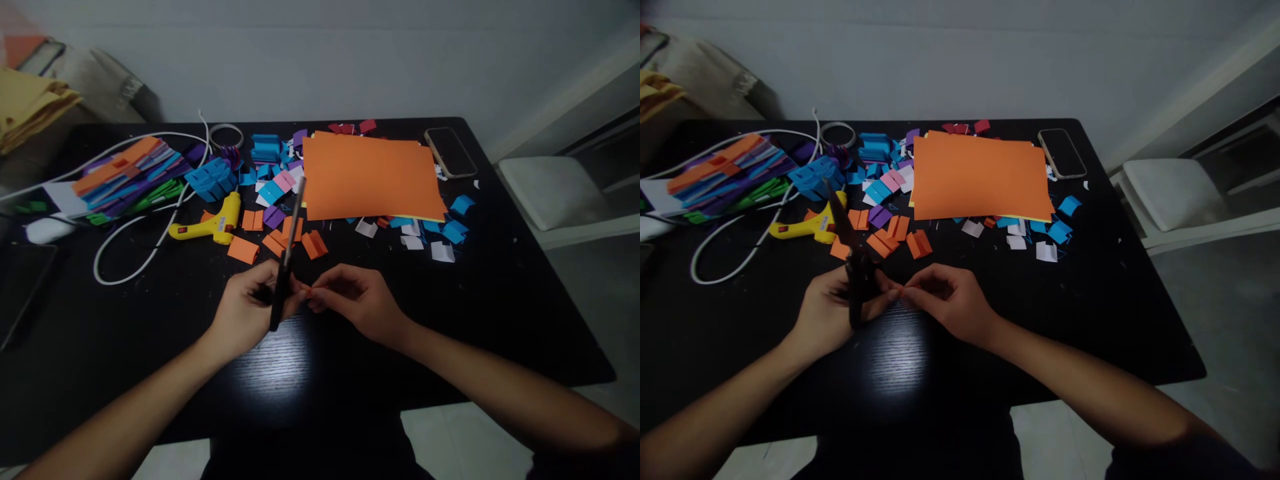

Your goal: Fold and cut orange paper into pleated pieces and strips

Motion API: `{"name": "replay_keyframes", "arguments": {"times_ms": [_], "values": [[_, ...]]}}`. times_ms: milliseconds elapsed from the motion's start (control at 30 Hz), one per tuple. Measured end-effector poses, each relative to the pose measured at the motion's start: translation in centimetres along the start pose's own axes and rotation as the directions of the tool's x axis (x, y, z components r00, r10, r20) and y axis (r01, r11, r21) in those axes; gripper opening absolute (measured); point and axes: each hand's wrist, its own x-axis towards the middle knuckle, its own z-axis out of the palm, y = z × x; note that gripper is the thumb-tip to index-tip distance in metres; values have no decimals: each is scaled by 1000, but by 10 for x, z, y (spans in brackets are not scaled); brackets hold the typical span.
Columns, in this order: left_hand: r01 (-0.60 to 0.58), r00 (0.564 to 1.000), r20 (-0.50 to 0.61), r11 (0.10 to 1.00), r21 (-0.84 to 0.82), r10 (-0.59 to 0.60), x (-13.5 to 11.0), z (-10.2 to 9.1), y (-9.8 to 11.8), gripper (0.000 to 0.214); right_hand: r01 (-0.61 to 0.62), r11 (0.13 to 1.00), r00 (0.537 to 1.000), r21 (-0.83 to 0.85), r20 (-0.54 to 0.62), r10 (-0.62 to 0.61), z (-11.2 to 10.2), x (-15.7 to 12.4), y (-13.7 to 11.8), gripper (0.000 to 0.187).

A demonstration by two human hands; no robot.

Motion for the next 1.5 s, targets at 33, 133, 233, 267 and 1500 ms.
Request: {"name": "replay_keyframes", "arguments": {"times_ms": [33,133,233,267,1500], "values": [[0,1000,9,1000,6,0,0,0,0,16,-2,1000,1000,-17,5,2,0,0,0,14],[5,1000,26,1000,8,-6,0,1,-2,18,-5,999,1000,-34,14,6,-1,2,0,14],[-1,1000,8,1000,25,1,1,0,-2,19,-4,999,1000,-33,9,5,-4,5,0,16],[-7,1000,-1,999,41,7,2,-1,-2,19,-3,999,1000,-32,2,3,-5,5,0,17],[-366,929,152,791,491,336,7,-18,-3,29,-26,998,999,62,-33,28,-7,11,-2,30]]}}
